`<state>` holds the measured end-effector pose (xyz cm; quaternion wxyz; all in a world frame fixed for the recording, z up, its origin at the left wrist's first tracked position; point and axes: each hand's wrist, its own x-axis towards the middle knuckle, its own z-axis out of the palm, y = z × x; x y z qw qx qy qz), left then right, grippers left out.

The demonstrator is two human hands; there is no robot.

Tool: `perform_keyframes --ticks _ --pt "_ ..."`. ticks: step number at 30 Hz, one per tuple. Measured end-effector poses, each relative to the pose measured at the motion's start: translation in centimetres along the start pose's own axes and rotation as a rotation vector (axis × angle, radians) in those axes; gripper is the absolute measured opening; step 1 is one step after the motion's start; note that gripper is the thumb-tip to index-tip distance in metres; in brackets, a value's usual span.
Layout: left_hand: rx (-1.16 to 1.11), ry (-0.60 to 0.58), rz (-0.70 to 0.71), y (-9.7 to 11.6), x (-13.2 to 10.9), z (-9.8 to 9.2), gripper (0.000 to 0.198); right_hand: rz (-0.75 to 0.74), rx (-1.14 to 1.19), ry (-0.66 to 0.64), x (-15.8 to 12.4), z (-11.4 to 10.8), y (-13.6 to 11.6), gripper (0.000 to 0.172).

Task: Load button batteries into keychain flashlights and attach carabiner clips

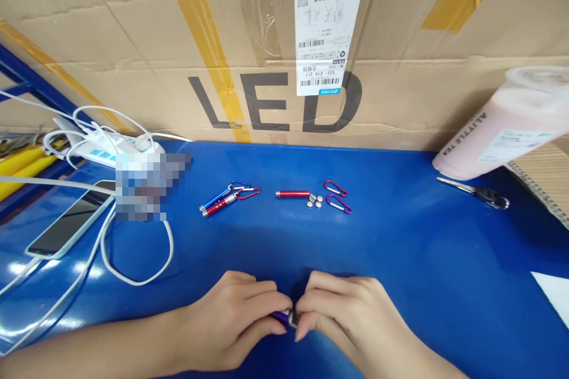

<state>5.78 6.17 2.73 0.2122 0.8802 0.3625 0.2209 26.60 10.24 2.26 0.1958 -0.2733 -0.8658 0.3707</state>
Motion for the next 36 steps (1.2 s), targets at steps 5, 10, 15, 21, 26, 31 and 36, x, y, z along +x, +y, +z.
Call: perform_keyframes --ticks 5,10,15,21,26,31,36 --pt "0.035 0.012 0.006 0.1 -0.1 0.3 0.047 -0.164 -0.216 0.049 0.2 -0.1 -0.4 0.037" --pt "0.064 0.066 -0.004 0.1 -0.2 0.6 0.045 -0.093 -0.135 0.013 0.5 0.2 -0.5 0.035" --pt "0.130 0.163 0.035 0.3 -0.2 0.7 0.033 0.169 0.139 0.008 0.4 0.7 -1.5 0.040" --pt "0.134 0.229 0.035 0.3 -0.2 0.8 0.021 0.281 0.295 0.020 0.3 1.1 -1.9 0.041" --pt "0.076 0.221 0.043 0.0 -0.5 0.9 0.023 0.275 0.316 0.041 0.3 1.0 -2.1 0.038" --pt "0.025 0.164 0.026 -0.2 -0.3 0.8 0.026 0.278 0.246 0.045 0.3 1.1 -2.1 0.036" --pt "-0.042 0.103 -0.042 0.0 -0.1 0.4 0.025 0.171 0.040 0.137 -0.1 1.1 -1.6 0.040"
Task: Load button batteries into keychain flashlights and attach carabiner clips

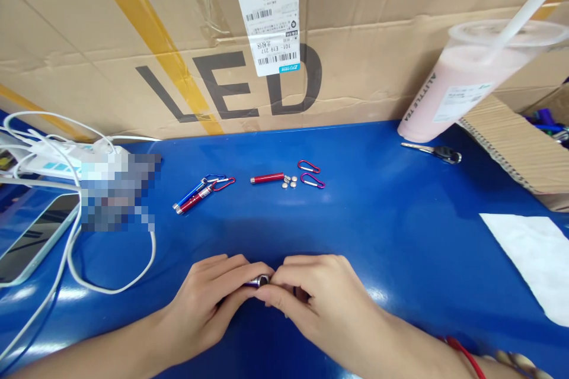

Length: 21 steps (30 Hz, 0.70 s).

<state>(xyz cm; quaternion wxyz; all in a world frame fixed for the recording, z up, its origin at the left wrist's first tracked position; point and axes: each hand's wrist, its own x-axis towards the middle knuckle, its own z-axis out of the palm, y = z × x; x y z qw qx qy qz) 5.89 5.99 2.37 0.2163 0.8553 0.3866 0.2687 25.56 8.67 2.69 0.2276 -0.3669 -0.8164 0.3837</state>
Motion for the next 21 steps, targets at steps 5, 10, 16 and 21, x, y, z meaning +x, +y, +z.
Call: perform_keyframes --ticks 5,10,16,21 --pt "-0.096 0.055 -0.060 -0.05 0.09 0.00 0.021 -0.185 -0.105 0.312 0.00 -0.39 0.40 0.021" --pt "-0.086 0.065 -0.057 -0.06 0.13 0.07 0.018 -0.311 -0.130 0.355 0.05 -0.50 0.47 0.010" --pt "-0.105 0.056 -0.078 -0.03 0.10 0.02 0.017 -0.323 -0.174 0.360 -0.01 -0.55 0.82 0.010" --pt "-0.163 0.048 -0.136 0.10 0.05 0.02 0.014 -0.310 -0.171 0.343 -0.06 -0.58 0.84 0.011"
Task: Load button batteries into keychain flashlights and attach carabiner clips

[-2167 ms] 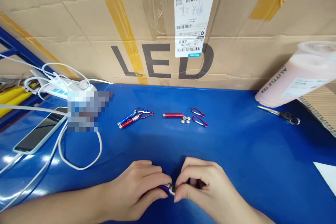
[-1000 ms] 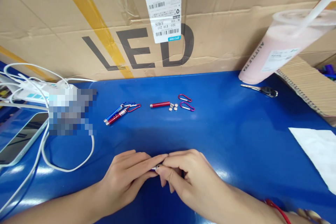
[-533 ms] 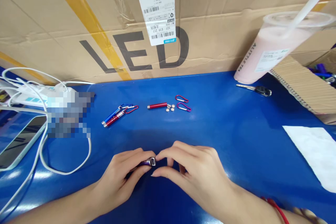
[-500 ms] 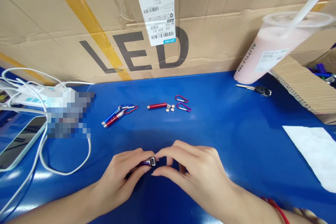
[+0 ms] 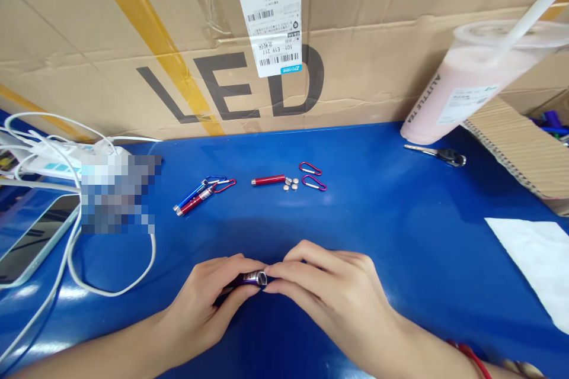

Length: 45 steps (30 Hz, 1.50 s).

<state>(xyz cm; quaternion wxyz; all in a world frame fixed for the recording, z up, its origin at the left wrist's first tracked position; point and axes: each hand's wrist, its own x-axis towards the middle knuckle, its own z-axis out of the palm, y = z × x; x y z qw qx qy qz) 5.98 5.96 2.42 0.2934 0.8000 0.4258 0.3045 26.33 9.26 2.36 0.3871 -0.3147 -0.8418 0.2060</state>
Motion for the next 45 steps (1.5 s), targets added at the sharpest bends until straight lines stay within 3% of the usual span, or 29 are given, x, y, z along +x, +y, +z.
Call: perform_keyframes --ticks 7,12,17,21,26,30,45 --pt "-0.103 0.010 -0.109 0.0 -0.2 0.1 0.009 0.041 -0.009 -0.031 0.2 0.0 -0.2 0.015" --pt "-0.278 0.063 -0.323 0.1 0.2 -0.2 0.004 0.083 -0.316 -0.089 0.6 -0.2 0.8 0.052" --pt "-0.411 0.072 -0.447 0.2 0.8 -0.6 0.005 0.054 -0.646 -0.083 1.0 -0.2 3.8 0.072" --pt "-0.449 0.051 -0.465 0.2 0.6 -0.6 0.009 0.038 -0.697 -0.086 1.2 -0.5 4.9 0.063" --pt "-0.444 0.003 -0.420 0.0 0.0 -0.6 0.024 -0.060 -0.584 -0.079 1.4 -0.7 3.7 0.040" --pt "-0.372 -0.013 -0.387 -0.3 -0.2 -0.6 0.041 -0.054 -0.447 -0.118 1.4 -0.6 2.7 0.034" --pt "-0.358 -0.026 -0.441 0.5 0.6 -0.9 0.026 -0.092 -0.217 -0.219 1.3 -0.4 2.4 0.022"
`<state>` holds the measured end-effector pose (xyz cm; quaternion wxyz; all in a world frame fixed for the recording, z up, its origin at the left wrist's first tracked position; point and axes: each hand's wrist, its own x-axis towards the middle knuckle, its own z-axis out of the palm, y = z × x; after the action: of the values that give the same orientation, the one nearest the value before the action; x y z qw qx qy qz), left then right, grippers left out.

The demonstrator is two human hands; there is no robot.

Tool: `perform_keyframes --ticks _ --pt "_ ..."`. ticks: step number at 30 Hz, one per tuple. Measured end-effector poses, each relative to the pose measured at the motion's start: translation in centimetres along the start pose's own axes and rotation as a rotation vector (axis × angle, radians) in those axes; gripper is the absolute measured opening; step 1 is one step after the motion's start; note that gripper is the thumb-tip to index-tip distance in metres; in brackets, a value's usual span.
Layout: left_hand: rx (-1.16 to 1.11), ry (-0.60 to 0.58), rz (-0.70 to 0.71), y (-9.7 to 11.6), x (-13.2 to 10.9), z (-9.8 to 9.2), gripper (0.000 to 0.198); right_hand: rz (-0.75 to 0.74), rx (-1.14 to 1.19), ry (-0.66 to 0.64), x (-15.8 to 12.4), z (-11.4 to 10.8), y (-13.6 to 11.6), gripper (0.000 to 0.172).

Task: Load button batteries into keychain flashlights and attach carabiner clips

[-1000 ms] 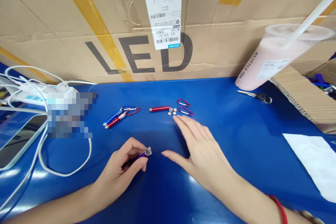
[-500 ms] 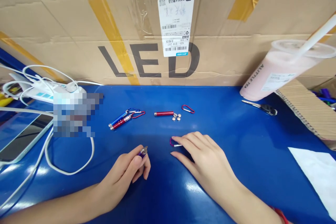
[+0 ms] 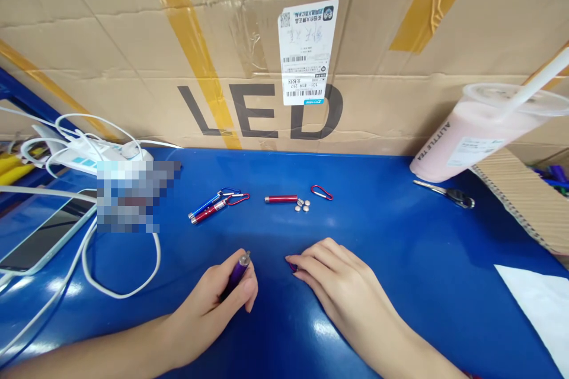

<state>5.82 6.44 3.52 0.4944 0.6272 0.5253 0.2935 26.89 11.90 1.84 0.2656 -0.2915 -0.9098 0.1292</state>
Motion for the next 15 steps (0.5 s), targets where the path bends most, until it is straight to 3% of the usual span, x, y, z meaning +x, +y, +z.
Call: perform_keyframes --ticks 6,11,15 --pt "-0.005 0.017 -0.012 -0.27 -0.11 0.20 0.026 -0.028 0.009 -0.079 0.05 -0.11 -0.34 0.028" --pt "-0.002 0.004 -0.021 -0.19 -0.10 0.21 0.025 0.011 0.000 -0.055 0.12 -0.26 -0.39 0.035" --pt "0.006 0.011 -0.020 -0.17 -0.12 0.15 0.025 0.009 0.015 -0.071 0.04 -0.34 -0.15 0.030"
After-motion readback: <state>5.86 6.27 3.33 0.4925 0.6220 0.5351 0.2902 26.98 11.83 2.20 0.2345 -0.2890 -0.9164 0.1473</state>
